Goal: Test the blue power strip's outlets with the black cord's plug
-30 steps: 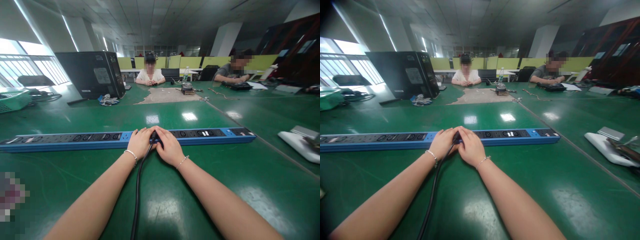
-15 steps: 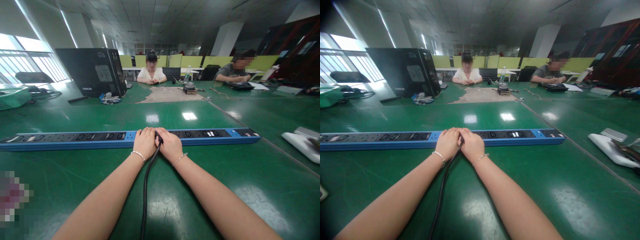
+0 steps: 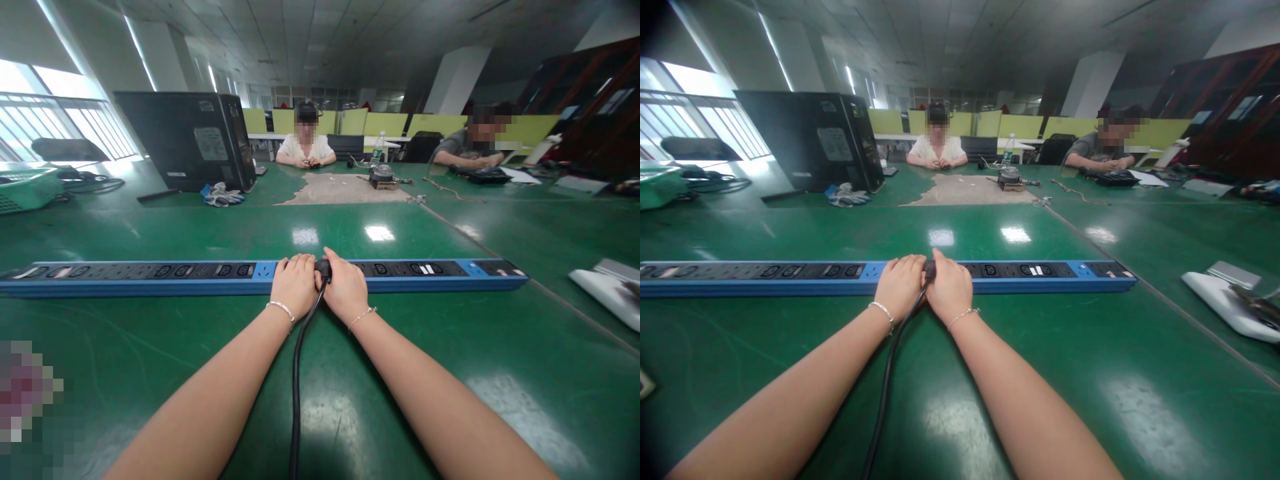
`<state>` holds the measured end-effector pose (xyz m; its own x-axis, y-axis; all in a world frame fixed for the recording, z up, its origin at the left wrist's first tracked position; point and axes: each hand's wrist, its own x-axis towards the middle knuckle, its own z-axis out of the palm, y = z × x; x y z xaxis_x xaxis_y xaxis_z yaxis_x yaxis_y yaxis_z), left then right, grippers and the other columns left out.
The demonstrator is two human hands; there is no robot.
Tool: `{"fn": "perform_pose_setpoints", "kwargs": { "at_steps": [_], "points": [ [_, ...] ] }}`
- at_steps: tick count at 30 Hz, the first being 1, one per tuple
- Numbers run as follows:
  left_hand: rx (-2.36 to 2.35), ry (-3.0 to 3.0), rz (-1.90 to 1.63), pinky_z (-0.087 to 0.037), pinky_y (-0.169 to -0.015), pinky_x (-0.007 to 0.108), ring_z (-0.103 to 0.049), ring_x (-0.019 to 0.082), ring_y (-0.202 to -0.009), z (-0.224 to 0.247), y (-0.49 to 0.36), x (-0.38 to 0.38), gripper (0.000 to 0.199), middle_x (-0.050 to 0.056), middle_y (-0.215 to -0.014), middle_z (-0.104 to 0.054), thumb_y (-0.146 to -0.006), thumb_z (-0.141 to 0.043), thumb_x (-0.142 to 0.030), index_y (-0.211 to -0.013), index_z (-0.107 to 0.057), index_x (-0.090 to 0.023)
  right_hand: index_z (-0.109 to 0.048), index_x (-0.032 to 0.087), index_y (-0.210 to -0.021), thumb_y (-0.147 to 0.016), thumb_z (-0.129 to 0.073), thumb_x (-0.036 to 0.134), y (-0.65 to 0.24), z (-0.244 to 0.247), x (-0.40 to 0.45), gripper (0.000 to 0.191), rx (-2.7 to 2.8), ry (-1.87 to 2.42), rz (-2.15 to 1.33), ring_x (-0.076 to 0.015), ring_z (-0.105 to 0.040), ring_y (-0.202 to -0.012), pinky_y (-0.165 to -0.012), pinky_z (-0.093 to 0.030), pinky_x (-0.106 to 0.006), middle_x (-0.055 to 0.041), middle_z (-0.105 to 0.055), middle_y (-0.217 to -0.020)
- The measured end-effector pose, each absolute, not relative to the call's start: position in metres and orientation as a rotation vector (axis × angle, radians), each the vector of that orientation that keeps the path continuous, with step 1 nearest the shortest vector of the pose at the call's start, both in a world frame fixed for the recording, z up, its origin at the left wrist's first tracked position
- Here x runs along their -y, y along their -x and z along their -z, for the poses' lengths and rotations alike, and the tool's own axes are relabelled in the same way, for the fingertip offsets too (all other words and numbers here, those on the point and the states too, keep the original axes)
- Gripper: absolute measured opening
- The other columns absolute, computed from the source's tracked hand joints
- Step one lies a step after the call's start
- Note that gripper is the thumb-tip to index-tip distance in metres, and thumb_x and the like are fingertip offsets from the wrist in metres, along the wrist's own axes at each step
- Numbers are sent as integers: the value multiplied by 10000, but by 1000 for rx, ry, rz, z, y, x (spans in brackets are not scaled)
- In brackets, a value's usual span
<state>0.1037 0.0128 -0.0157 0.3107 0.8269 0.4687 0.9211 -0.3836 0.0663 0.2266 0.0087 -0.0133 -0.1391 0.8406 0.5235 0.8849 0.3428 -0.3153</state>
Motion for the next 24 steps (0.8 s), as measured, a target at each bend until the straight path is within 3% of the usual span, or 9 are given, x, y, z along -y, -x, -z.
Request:
{"fn": "perform_pose_setpoints", "kwargs": {
  "at_steps": [6, 11, 17, 24],
  "points": [
    [1609, 2379, 644, -316, -999, 443, -483, 275, -1176, 15, -105, -14, 395, 154, -1248, -567, -838, -447, -287, -1185, -514, -110, -587, 192, -1101, -843, -492, 329, -227, 10, -11, 307, 1959, 1499, 11, -211, -612, -950, -850, -426, -320, -80, -675, -1044],
    [1600, 2366, 650, -315, -995, 435, -491, 280, -1157, 16, -104, -13, 533, 159, -1228, -574, -772, -558, -444, -1194, -500, -124, -541, 183, -1110, -848, -453, 387, -230, 5, -18, 343, 1570, 1324, -122, -200, -623, -854, -766, -473, -314, -78, -664, -1010],
    [1580, 2366, 637, -305, -1002, 428, -487, 278, -1153, 18, -102, -14, 717, 146, -1230, -571, -687, -615, -596, -1213, -476, -130, -592, 205, -1048, -823, -468, 401, -292, 2, -27, 323, 1456, 1298, -127, -200, -624, -832, -789, -481, -339, -55, -675, -954],
    [1567, 2378, 618, -293, -1015, 428, -478, 278, -1166, 20, -101, -17, 752, 150, -1244, -561, -683, -601, -630, -1225, -468, -126, -637, 215, -992, -832, -439, 471, -378, 13, -23, 361, 1452, 1428, -175, -215, -624, -921, -884, -449, -388, -50, -699, -958]
  ]
}}
